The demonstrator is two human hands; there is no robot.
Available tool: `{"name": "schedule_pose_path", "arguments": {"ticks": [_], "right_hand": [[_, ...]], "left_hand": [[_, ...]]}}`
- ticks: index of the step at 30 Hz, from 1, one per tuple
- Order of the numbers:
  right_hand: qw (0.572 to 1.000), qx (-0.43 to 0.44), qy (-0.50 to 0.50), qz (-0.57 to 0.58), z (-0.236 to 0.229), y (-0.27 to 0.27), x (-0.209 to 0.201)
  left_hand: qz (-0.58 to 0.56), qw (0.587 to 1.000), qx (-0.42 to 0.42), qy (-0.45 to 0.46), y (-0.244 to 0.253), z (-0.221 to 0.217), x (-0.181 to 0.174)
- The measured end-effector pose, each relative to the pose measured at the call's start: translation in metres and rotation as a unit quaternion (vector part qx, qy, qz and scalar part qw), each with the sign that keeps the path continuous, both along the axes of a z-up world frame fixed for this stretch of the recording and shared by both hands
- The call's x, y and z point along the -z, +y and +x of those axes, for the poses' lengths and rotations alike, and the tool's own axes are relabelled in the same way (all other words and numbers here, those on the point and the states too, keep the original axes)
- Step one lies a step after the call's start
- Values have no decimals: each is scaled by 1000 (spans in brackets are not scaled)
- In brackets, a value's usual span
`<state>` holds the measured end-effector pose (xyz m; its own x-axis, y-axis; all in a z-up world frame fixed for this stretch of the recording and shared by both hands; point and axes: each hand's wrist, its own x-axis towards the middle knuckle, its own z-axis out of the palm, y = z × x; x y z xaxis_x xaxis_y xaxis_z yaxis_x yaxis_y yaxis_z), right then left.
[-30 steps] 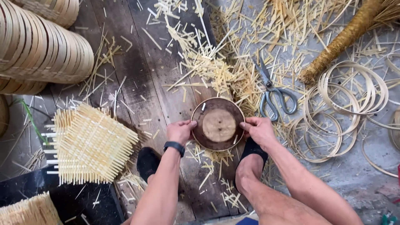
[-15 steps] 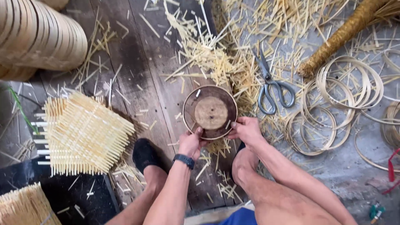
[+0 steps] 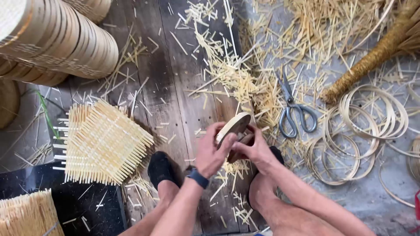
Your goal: Trimming and assembling bamboo strips into a circular frame for product manufacturing.
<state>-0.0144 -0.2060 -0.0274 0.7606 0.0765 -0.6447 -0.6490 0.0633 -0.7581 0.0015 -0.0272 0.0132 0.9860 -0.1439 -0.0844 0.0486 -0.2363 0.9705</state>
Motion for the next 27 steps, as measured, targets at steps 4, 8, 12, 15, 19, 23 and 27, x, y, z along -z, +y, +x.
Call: {"name": "schedule_pose_path", "arguments": {"ticks": [4, 8, 12, 15, 19, 23, 27], "right_hand": [[1000, -4, 19, 15, 3, 9, -13], [999, 4, -14, 32, -1, 0, 5], [982, 28, -36, 181, -17, -32, 24], [948, 78, -44, 305, -30, -56, 33], [933, 116, -76, 334, -33, -74, 42], [944, 120, -101, 291, -22, -80, 25], [962, 121, -95, 224, -27, -88, 30]], "left_hand": [[91, 992, -75, 44, -10, -2, 14], [102, 993, -51, 10, -2, 4, 18], [36, 975, -149, 163, 52, 17, 86], [114, 935, -249, 224, 108, 16, 122], [56, 922, -300, 238, 153, -15, 189], [48, 940, -12, 339, 167, -17, 171], [169, 862, 18, 477, 166, 46, 135]]}}
